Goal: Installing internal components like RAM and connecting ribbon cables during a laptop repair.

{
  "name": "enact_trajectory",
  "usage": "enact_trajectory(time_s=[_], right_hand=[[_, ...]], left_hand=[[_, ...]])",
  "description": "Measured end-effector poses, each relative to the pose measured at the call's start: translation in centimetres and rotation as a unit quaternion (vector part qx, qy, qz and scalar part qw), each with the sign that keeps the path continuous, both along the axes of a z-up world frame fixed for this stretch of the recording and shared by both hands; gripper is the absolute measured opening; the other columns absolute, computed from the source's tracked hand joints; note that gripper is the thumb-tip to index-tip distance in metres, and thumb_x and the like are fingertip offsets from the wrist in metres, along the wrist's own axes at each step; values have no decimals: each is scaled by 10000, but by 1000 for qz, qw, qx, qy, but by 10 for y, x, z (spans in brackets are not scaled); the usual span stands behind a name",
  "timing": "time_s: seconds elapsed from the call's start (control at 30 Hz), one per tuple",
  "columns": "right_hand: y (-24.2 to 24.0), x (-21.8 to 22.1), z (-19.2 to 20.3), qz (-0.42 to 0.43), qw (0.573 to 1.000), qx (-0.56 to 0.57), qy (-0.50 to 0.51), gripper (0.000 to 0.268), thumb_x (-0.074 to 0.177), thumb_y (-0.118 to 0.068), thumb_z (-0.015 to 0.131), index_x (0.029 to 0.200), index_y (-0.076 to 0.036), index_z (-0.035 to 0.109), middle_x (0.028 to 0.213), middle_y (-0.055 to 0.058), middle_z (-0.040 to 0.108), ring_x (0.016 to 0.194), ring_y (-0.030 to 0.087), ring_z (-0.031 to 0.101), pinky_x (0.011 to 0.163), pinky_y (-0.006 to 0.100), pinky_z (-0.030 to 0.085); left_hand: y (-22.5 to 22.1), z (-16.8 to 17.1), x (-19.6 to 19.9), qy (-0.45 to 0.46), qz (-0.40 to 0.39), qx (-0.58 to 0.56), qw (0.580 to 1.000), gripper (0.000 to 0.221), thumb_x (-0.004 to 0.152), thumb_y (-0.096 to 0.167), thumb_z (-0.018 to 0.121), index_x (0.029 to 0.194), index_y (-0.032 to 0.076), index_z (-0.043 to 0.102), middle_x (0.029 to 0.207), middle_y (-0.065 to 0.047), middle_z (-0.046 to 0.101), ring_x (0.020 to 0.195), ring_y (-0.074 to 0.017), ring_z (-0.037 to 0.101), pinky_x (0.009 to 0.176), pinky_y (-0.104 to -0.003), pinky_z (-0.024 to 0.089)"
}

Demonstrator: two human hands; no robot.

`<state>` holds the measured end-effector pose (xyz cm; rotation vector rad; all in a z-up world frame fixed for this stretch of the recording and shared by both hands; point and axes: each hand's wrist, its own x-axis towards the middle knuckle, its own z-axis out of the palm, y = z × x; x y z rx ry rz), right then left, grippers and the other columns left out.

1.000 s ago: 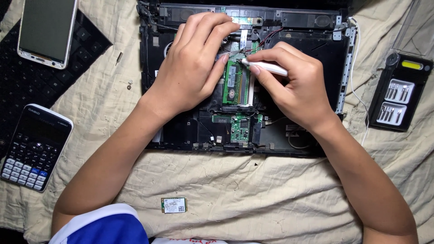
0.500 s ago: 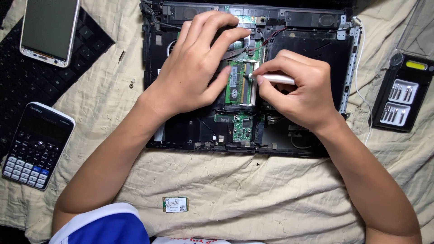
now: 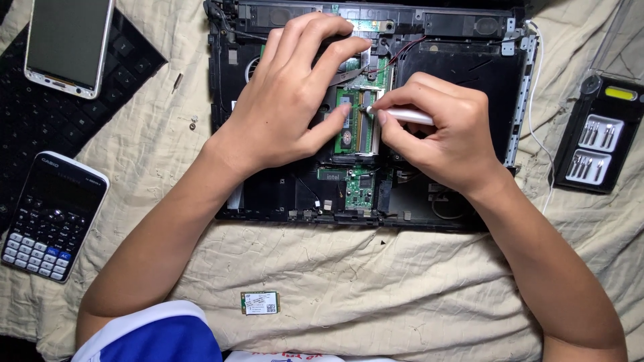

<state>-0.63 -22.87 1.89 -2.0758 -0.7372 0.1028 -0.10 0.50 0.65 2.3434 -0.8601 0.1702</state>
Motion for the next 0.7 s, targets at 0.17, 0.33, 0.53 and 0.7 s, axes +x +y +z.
enact_trajectory(time_s=[0.17,0.33,0.53,0.7], right_hand=[[0,1,1,0,1000,0,15,93,904,115,740,991,82,732,837,97,652,592,135,476,534,247,359],[0,1,1,0,1000,-2,27,87,915,110,737,994,75,732,836,90,645,593,129,470,534,244,354],[1,1,1,-2,1000,-3,16,94,905,113,736,993,78,734,847,95,657,593,130,483,533,245,361],[0,1,-1,3,1000,-5,4,95,901,114,732,990,84,718,844,101,648,599,144,485,543,256,368]], left_hand=[[1,1,2,15,-6,-39,999,601,759,-8,588,1355,-41,517,1382,-213,486,1284,-385,463,1087,-463,366],[2,1,2,11,-17,-16,1000,666,739,40,655,1386,-19,506,1411,-210,472,1320,-381,441,1101,-470,363],[3,0,0,28,-21,-13,999,751,788,15,637,1490,-16,373,1483,-227,438,1389,-396,432,1170,-488,354],[3,0,0,27,-22,-10,999,760,795,10,632,1507,-22,368,1481,-231,451,1386,-389,447,1162,-478,359]])
